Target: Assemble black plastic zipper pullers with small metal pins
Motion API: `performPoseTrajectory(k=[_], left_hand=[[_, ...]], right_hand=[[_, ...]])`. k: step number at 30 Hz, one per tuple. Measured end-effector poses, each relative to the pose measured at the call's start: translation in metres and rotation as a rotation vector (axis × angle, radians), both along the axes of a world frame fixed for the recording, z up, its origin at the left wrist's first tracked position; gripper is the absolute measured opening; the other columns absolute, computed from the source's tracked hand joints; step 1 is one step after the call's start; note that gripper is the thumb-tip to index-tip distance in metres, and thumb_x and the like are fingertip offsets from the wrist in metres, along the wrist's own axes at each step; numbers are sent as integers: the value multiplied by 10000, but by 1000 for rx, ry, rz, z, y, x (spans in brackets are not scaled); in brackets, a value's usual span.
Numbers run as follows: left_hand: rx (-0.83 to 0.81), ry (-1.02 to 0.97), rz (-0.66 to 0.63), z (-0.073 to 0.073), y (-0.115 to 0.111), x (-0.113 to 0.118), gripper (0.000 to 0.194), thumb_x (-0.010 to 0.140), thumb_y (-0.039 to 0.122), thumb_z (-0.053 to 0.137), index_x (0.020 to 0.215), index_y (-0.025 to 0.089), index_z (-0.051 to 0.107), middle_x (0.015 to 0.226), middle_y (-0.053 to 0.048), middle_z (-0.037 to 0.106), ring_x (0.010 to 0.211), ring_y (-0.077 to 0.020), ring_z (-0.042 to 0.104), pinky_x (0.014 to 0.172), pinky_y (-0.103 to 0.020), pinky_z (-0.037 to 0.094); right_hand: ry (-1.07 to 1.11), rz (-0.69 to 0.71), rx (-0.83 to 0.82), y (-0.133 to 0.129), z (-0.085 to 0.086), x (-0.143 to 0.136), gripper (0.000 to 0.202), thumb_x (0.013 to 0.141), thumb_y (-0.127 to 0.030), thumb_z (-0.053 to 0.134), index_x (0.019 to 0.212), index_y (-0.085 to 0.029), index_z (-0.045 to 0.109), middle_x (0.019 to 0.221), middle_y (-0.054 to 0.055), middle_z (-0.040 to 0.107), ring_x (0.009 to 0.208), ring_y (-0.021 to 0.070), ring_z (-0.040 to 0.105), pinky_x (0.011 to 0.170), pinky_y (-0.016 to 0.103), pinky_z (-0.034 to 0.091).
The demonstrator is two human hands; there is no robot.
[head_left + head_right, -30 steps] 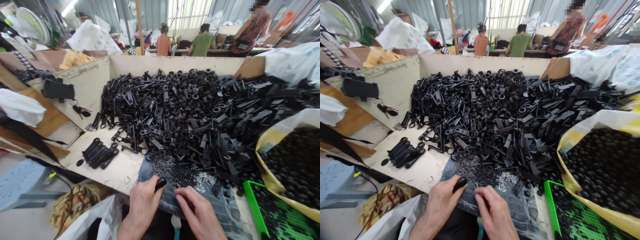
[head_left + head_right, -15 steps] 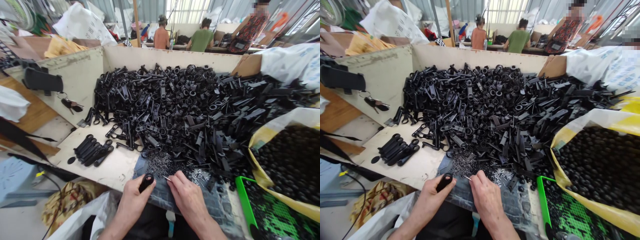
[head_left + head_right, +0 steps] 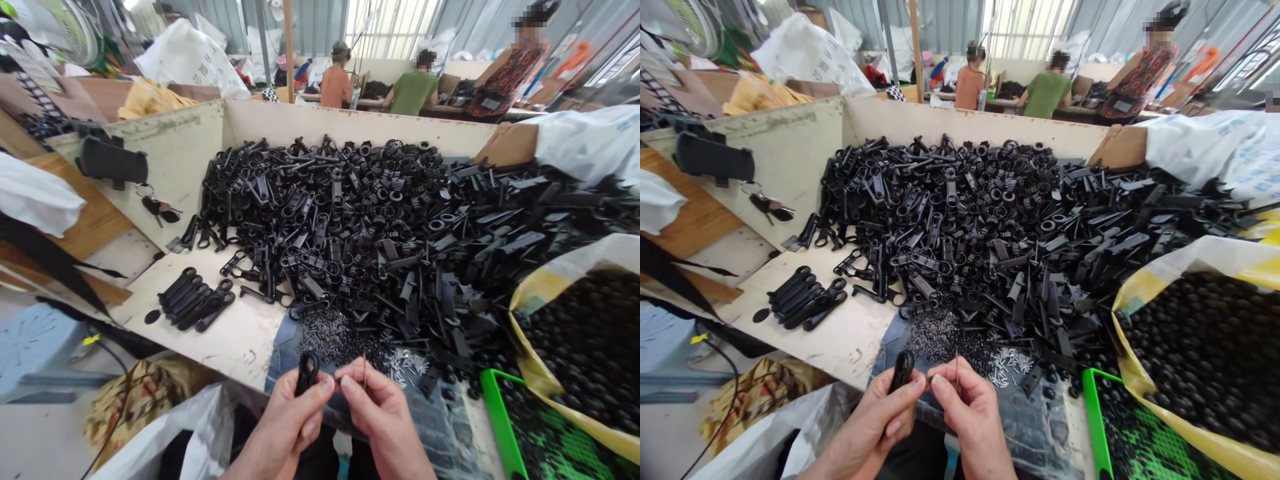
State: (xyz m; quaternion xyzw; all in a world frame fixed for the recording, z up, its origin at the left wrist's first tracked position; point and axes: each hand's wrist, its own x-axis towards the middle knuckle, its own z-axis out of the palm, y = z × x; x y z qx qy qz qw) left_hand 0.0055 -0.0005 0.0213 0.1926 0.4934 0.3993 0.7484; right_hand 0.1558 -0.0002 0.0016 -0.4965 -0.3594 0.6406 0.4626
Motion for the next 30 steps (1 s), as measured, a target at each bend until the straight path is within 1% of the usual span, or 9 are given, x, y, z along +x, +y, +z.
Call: performPoseTrajectory(k=[4,6,9,12,18,23,26,28,30], left_hand=[[-11,-5,9,0,-1,1,545,632,598,906,813,182,604,431,147,328,419,-27,144,430,-206,89],[-18,0,14,-1,-2,1,536,622,575,917,815,178,613,425,149,324,415,-26,143,426,-208,75],[-12,8,25,-5,-3,3,527,611,553,928,811,170,626,444,149,324,423,-24,146,428,-208,65],[-32,9,17,-7,-3,6,543,603,579,920,807,173,622,419,151,321,413,-25,135,429,-213,58],[-51,29,-1,-6,-3,10,579,578,613,916,810,177,614,405,146,340,404,-27,152,428,-219,75],[-11,31,-4,-9,-2,9,503,658,561,892,825,167,628,440,141,334,424,-31,152,431,-221,77],[16,30,27,-10,-2,8,460,671,517,892,808,170,623,458,140,327,440,-36,145,431,-219,78],[28,33,42,-9,-1,8,426,686,485,885,793,174,615,461,139,320,446,-39,147,432,-219,79],[18,27,43,-8,-1,8,395,702,454,875,791,175,610,454,140,322,443,-39,155,436,-218,84]], right_hand=[[-159,-6,159,1,-1,4,362,851,-560,764,830,-201,810,753,9,548,644,125,467,560,220,391],[-189,2,180,0,-1,4,374,852,-566,757,819,-196,804,761,24,582,686,149,510,605,238,432],[-107,14,31,-3,-5,4,409,835,-589,767,839,-180,772,706,-1,556,552,98,387,476,204,308],[-2,-16,-90,-5,-10,2,444,791,-601,807,854,-166,747,637,-43,486,495,58,228,444,193,173],[52,-69,-102,-8,-19,0,416,774,-580,831,856,-177,766,730,-21,541,502,44,239,453,189,186],[-50,-69,-27,-7,-20,2,391,812,-583,789,848,-193,788,750,-1,567,536,84,383,461,196,307],[-212,-38,139,-4,-17,6,367,851,-562,758,836,-197,802,801,36,638,690,158,565,607,243,470],[-280,-31,216,-2,-15,8,359,875,-551,737,847,-199,802,813,46,663,752,188,613,683,269,508],[-322,-34,257,-2,-14,9,345,900,-537,716,847,-206,798,798,44,673,727,185,619,656,263,512]])
